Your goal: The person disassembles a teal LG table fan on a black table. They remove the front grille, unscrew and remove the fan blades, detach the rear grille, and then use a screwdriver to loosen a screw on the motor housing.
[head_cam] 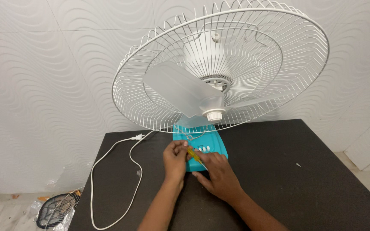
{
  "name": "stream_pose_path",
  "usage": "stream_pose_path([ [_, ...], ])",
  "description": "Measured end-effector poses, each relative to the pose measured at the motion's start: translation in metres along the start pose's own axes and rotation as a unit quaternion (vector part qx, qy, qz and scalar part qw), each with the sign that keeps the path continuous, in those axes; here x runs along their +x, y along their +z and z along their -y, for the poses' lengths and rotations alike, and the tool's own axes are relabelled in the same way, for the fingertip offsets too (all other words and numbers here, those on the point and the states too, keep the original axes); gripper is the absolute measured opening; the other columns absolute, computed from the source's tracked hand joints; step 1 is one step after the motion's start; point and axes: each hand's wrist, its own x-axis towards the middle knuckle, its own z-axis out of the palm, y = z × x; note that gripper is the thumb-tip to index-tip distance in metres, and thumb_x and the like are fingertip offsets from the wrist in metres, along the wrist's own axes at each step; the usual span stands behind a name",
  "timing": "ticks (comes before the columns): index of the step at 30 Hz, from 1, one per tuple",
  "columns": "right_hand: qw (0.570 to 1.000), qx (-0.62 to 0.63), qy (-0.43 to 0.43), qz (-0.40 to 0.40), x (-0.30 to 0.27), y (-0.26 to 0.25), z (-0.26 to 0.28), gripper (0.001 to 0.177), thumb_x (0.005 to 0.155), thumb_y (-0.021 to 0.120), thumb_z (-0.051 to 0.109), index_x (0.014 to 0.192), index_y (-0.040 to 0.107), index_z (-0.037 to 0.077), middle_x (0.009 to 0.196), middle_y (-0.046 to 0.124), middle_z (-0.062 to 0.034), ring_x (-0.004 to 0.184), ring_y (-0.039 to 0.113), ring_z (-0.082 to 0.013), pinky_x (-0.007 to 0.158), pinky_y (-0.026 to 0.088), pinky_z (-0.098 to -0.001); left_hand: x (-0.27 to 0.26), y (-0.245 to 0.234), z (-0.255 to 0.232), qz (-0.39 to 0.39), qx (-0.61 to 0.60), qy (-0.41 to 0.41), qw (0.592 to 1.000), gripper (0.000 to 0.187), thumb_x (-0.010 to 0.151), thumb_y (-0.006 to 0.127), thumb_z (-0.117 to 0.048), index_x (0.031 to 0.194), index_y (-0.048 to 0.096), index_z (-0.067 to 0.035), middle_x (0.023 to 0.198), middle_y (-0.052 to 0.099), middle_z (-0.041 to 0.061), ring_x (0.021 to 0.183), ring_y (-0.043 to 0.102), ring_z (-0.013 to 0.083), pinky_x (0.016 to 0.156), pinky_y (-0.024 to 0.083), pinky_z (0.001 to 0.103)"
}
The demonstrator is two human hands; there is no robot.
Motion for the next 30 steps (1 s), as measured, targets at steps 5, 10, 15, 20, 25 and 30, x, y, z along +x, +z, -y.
stream_pose_path([
  [5,0.999,0.022,-0.03,-0.039,-0.001,-0.004,0.001,0.047,0.095,0.069,0.017,0.139,0.055,0.009,0.105,0.067,-0.0071,0.093,0.06,-0.0251,0.084,0.045,-0.0411,-0.01,0.013,0.006,0.029,0.008,0.031,0.999,0.015,0.097,0.064,-0.012,0.104,0.065,0.002,0.084,0.073,0.009,0.072,0.064,0.0114,0.066,0.053,0.026],
  [10,0.999,0.026,-0.023,-0.036,-0.004,-0.006,0.001,0.038,0.094,0.067,0.013,0.131,0.06,0.012,0.098,0.065,-0.0063,0.091,0.06,-0.0256,0.084,0.045,-0.041,-0.01,0.008,0.007,0.07,0.047,0.106,0.991,0.013,0.097,0.064,-0.01,0.101,0.065,0.002,0.085,0.074,0.007,0.077,0.069,0.0101,0.07,0.058,0.026],
  [15,0.999,0.014,-0.036,-0.038,-0.002,-0.005,-0.001,0.039,0.095,0.067,0.012,0.133,0.06,0.012,0.097,0.064,-0.0073,0.091,0.059,-0.0271,0.083,0.044,-0.042,-0.016,-0.004,0.0,0.083,0.226,0.19,0.952,0.013,0.098,0.066,-0.013,0.099,0.069,0.0,0.081,0.075,0.01,0.071,0.067,0.0141,0.065,0.053,0.029],
  [20,0.999,0.005,-0.038,-0.031,-0.002,-0.003,-0.001,0.036,0.095,0.066,0.013,0.131,0.06,0.012,0.096,0.063,-0.0076,0.09,0.059,-0.0278,0.082,0.043,-0.0424,-0.022,-0.017,-0.004,0.142,0.236,0.254,0.927,0.014,0.1,0.061,-0.01,0.107,0.07,-0.002,0.096,0.075,0.009,0.083,0.069,0.0133,0.071,0.053,0.03],
  [25,0.999,-0.002,-0.031,-0.021,-0.001,-0.001,-0.002,0.034,0.098,0.063,0.015,0.132,0.06,0.013,0.097,0.065,-0.0061,0.09,0.06,-0.025,0.081,0.043,-0.042,-0.02,-0.021,-0.001,0.173,0.227,0.217,0.933,0.016,0.101,0.058,-0.01,0.11,0.069,-0.003,0.101,0.074,0.007,0.083,0.067,0.0137,0.075,0.055,0.03],
  [30,1.0,0.008,-0.014,-0.024,-0.001,-0.004,0.001,0.03,0.099,0.063,0.017,0.129,0.062,0.013,0.096,0.064,-0.0066,0.09,0.059,-0.0257,0.083,0.044,-0.0419,-0.02,-0.021,0.0,0.166,0.223,0.201,0.939,0.016,0.102,0.058,-0.012,0.11,0.07,-0.003,0.099,0.073,0.007,0.082,0.066,0.0132,0.075,0.055,0.03],
])
